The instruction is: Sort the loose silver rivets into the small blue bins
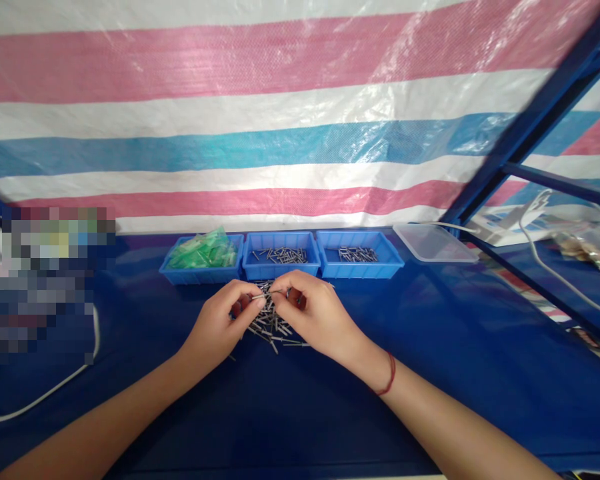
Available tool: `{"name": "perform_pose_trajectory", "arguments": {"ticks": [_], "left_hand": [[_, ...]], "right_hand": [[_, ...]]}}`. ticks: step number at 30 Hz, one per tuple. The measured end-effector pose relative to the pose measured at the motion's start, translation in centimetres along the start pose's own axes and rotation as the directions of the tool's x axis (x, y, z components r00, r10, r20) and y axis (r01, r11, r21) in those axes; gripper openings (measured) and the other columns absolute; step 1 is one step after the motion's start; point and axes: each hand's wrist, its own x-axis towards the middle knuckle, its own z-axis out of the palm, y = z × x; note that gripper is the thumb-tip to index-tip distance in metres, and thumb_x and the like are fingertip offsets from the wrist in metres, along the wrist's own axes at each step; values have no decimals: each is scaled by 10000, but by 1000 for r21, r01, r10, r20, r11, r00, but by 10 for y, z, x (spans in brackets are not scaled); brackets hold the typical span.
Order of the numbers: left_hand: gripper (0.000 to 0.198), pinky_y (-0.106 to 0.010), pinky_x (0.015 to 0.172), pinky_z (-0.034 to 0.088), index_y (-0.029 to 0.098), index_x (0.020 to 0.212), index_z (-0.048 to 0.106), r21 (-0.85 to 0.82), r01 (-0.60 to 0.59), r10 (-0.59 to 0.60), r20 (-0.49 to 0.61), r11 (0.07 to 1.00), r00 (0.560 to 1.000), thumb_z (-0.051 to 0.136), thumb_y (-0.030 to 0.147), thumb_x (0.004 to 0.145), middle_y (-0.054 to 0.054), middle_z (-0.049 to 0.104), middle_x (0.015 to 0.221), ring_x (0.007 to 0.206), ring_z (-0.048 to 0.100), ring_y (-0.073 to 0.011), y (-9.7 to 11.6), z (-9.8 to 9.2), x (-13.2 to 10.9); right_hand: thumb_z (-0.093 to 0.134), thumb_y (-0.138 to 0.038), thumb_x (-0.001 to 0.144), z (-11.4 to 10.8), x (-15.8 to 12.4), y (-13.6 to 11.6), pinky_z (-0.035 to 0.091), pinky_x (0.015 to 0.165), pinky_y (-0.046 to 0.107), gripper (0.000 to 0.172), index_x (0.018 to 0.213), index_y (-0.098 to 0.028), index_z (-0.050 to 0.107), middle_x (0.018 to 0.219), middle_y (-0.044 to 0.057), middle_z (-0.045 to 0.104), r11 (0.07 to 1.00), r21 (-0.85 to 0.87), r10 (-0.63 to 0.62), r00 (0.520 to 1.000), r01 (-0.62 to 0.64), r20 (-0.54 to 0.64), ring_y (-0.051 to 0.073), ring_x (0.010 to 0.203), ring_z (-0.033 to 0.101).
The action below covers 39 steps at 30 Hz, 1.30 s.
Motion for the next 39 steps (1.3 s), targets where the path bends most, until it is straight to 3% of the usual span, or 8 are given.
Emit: {"name": "perform_pose_trajectory", "arguments": {"ticks": [7, 10, 13, 16, 20, 25, 30, 39], "left_hand": [[147, -224, 635, 441, 187, 959, 580, 29, 2, -1, -17, 1000, 1000, 477, 285, 925, -13, 627, 864, 703, 573, -118, 4, -5, 3], [204, -243, 700, 447, 197, 1053, 573, 168, -62, 40, 134, 984, 990, 466, 317, 928, -14, 641, 887, 727, 588, -131, 7, -24, 9], [221, -278, 776, 426, 209, 990, 626, 338, -225, 102, 345, 914, 933, 457, 335, 924, -32, 640, 932, 859, 598, -181, 6, -51, 15], [202, -240, 682, 416, 219, 902, 642, 359, -172, -12, 456, 917, 890, 462, 309, 910, -7, 636, 872, 736, 590, -146, 1, -73, 18], [153, -222, 597, 397, 216, 810, 645, 363, -48, -171, 549, 931, 818, 603, 362, 792, 9, 640, 784, 691, 591, -154, -3, -85, 15], [222, -222, 481, 332, 222, 715, 648, 476, 57, -361, 578, 878, 732, 698, 434, 670, 8, 655, 691, 603, 607, -169, 5, -82, 4], [111, -237, 490, 312, 218, 647, 659, 557, 39, -389, 526, 830, 757, 676, 316, 697, -11, 655, 641, 578, 611, -178, 8, -75, 1], [182, -261, 564, 387, 188, 738, 608, 589, -116, -224, 472, 800, 853, 483, 233, 863, -48, 663, 752, 673, 632, -200, 9, -55, 5]], "right_hand": [[526, -248, 869, -3, 4, 5, 432, 566, 239, 131, 829, -183, 633, 774, 23, 631, 994, -30, -99, 993, 101, 57, 120, 621, 537], [517, -262, 875, -16, 10, 11, 424, 575, 246, 162, 799, -178, 632, 753, 25, 630, 987, -125, -110, 990, 98, -90, 130, 631, 544], [518, -262, 862, -40, 19, 25, 415, 582, 259, 173, 773, -170, 634, 756, 32, 641, 953, -301, -113, 946, 17, -305, 131, 599, 540], [530, -266, 836, -63, 27, 46, 405, 591, 283, 165, 778, -169, 650, 704, 35, 636, 847, -512, -108, 901, -138, -421, 153, 580, 546], [532, -300, 825, -74, 32, 62, 414, 619, 307, 217, 913, -148, 659, 782, 78, 648, 719, -668, -114, 917, -190, -382, 213, 693, 592], [515, -310, 850, -60, 26, 49, 430, 650, 306, 261, 1023, -144, 619, 826, 73, 639, 767, -635, -148, 937, -94, -318, 200, 698, 595], [495, -289, 878, -37, 16, 25, 440, 672, 304, 218, 1011, -165, 616, 836, 62, 642, 828, -557, -189, 968, 68, -163, 183, 696, 588], [499, -213, 882, 5, -2, 6, 471, 733, 300, 152, 856, -177, 644, 814, 54, 651, 890, -391, -186, 970, 234, 155, 175, 766, 610]]}}
